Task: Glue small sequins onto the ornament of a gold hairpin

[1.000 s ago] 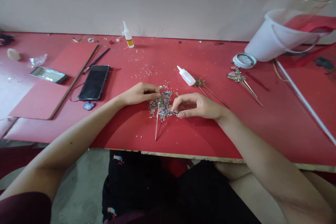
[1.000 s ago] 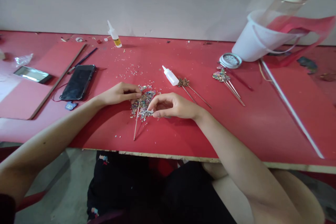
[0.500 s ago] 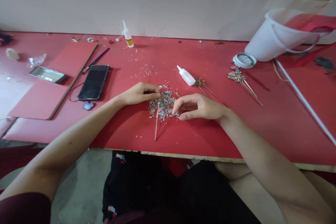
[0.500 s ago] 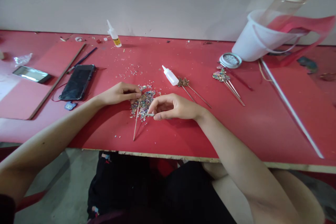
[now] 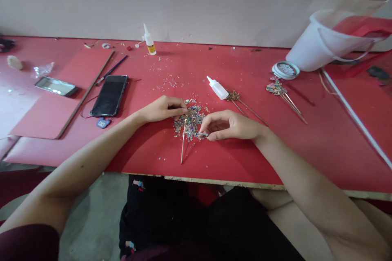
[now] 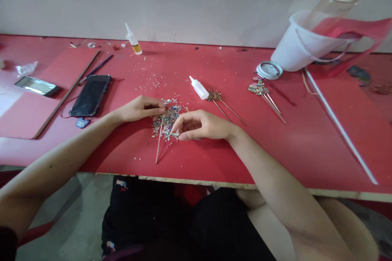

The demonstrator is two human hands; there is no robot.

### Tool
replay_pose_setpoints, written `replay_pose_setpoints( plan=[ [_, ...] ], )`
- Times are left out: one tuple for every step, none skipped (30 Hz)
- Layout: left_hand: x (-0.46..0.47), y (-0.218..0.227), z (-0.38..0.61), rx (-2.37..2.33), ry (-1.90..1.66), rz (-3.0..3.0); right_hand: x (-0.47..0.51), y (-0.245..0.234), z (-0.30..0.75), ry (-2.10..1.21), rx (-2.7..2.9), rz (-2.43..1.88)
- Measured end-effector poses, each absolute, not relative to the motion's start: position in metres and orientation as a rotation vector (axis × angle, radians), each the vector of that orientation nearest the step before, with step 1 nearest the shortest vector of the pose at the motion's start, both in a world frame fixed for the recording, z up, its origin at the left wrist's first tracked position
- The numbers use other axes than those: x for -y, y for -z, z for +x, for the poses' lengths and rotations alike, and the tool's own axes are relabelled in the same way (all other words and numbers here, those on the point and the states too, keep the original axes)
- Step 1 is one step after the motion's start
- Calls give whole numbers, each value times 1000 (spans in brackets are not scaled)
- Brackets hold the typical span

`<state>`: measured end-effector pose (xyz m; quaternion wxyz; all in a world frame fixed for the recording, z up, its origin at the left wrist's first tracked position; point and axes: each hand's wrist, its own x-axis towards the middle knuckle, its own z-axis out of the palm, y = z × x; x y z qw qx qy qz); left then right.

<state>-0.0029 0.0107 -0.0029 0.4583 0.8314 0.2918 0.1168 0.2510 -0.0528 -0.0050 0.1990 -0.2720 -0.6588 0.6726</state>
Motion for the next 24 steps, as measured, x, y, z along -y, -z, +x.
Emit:
replay_pose_setpoints(
  plan=[
    [-11, 3, -3, -719, -289, 2051, 52, 6, 251, -1840, 1828, -777],
    [-11, 3, -3, -720, -289, 2054, 52, 8, 251, -1798, 1806, -797],
    [-11, 3, -3, -719, -288, 2058, 51, 9, 252, -1759, 1782, -820],
    [-11, 3, -3, -718, -289, 2060, 50, 9, 253, -1726, 1762, -847],
    [-11, 3, -2, -716, -289, 2063, 50, 10, 254, -1701, 1748, -875],
    [-11, 3, -2, -715, -289, 2066, 49, 10, 255, -1685, 1744, -899],
    [-11, 3, -2, -717, -289, 2070, 48, 11, 256, -1681, 1750, -918],
    [-11, 3, -2, -720, -290, 2074, 48, 11, 256, -1686, 1763, -928],
    [-11, 3, -2, -721, -290, 2076, 48, 10, 256, -1697, 1781, -925],
    [-11, 3, -2, -721, -291, 2076, 48, 10, 255, -1713, 1800, -911],
    [-12, 4, -2, -718, -292, 2075, 49, 10, 255, -1731, 1816, -890],
    [-12, 4, -2, -714, -293, 2074, 50, 9, 254, -1748, 1829, -865],
    [-12, 5, -3, -709, -296, 2073, 50, 9, 253, -1768, 1838, -843],
    [-13, 6, -3, -704, -298, 2073, 51, 8, 252, -1789, 1845, -824],
    [-13, 6, -3, -702, -301, 2072, 52, 7, 251, -1811, 1847, -809],
    [-13, 7, -3, -701, -303, 2072, 53, 6, 251, -1832, 1846, -796],
    [-13, 7, -4, -702, -302, 2069, 53, 5, 251, -1849, 1842, -784],
    [-13, 7, -4, -703, -300, 2063, 53, 5, 251, -1861, 1838, -774],
    [-13, 7, -4, -706, -298, 2056, 54, 4, 251, -1870, 1834, -764],
    [-13, 7, -3, -708, -293, 2052, 54, 4, 251, -1876, 1835, -755],
    [-12, 6, -3, -711, -291, 2053, 54, 4, 251, -1881, 1839, -749],
    [-12, 5, -3, -713, -290, 2057, 53, 3, 251, -1885, 1848, -747],
    [-12, 4, -3, -716, -291, 2063, 53, 4, 251, -1886, 1858, -747],
    [-11, 3, -2, -717, -292, 2071, 53, 4, 251, -1884, 1867, -750]
  ],
)
